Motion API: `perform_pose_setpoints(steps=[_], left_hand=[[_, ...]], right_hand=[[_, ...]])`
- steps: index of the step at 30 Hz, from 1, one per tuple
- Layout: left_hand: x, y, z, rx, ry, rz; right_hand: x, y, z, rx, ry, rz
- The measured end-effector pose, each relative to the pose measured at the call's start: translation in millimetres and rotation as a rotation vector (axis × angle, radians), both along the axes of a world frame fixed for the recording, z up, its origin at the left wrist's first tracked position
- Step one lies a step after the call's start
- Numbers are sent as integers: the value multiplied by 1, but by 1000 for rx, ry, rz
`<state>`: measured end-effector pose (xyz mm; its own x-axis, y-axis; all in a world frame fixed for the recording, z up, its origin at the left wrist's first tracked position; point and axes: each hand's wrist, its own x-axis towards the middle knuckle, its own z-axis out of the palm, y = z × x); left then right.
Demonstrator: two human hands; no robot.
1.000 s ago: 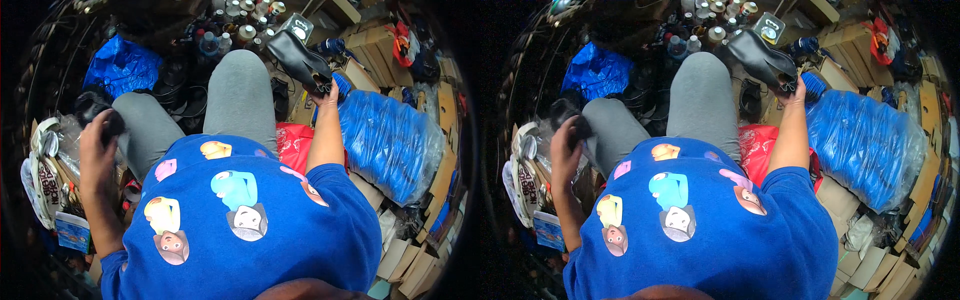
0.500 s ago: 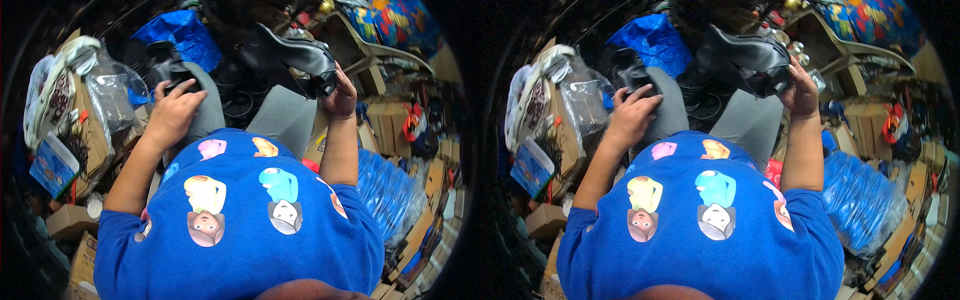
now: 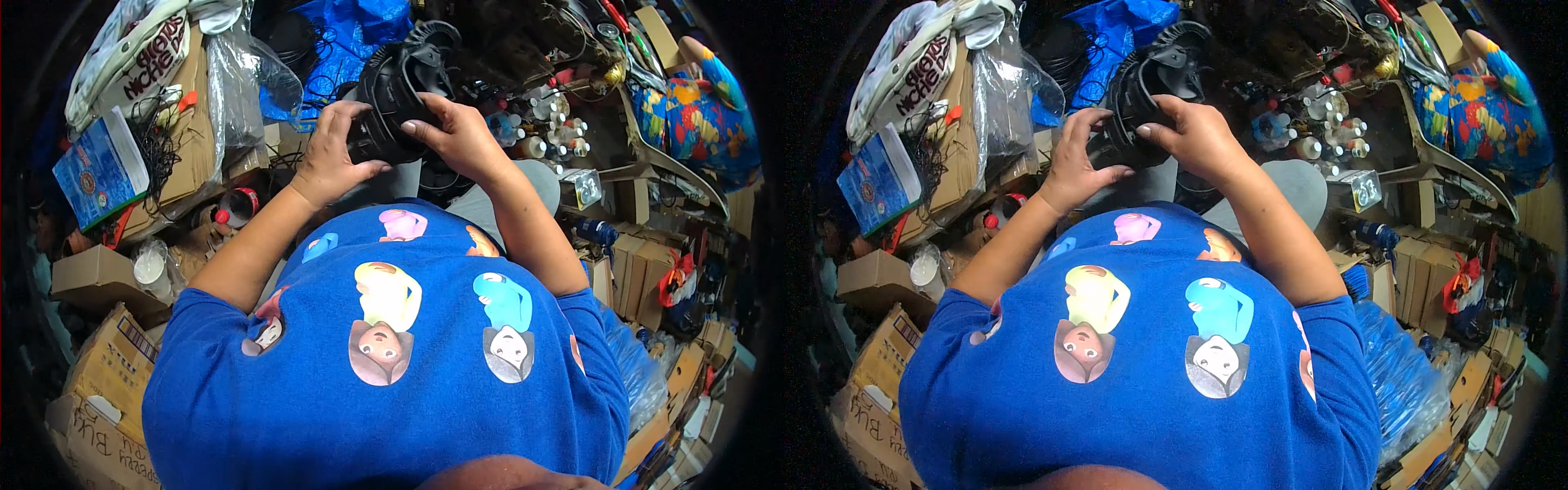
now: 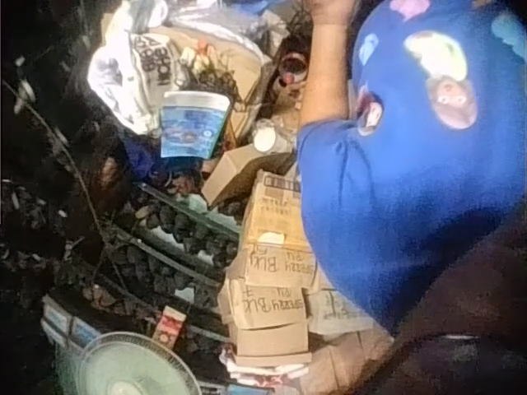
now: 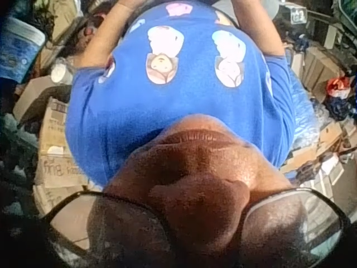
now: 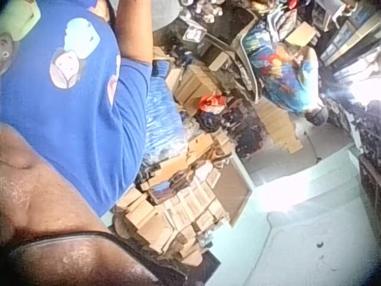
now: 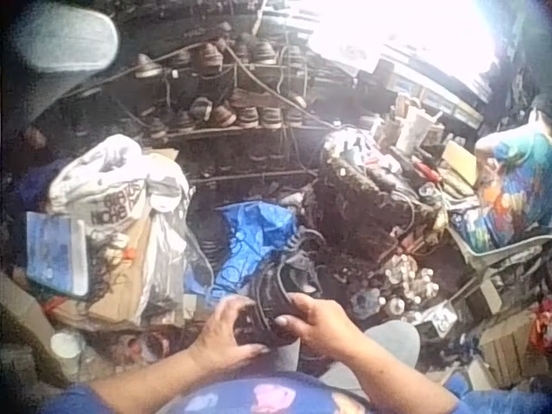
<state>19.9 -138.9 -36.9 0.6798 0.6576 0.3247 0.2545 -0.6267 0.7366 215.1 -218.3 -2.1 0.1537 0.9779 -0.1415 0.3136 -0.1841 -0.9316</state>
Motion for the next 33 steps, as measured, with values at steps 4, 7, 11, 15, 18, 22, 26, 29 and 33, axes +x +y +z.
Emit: perform_pose_setpoints(steps=[4, 7, 11, 15, 18, 22, 26, 29, 33], left_hand=[[6, -2, -2, -38, -31, 21], [6, -2, -3, -76, -29, 3], [7, -5, 0, -153, -77, 41], [12, -7, 4, -126, -86, 69], [14, -7, 4, -150, -114, 75], [16, -5, 2, -155, -123, 69], [14, -6, 4, -162, -91, 21], [14, -2, 5, -355, -200, -59], [20, -3, 17, -386, -270, -143]], right_hand=[[1, -4, -5, -17, 33, -19], [2, -10, -3, -70, -106, -36], [-5, -16, 2, -47, -208, 49], [-8, -16, 4, 27, -278, 91], [-5, -15, 1, -53, -158, 88], [-4, -12, 3, -118, -64, 134], [-1, -11, -10, 4, -307, 97], [7, -14, -12, -10, -58, 53], [16, -29, 9, 32, 339, -73]])
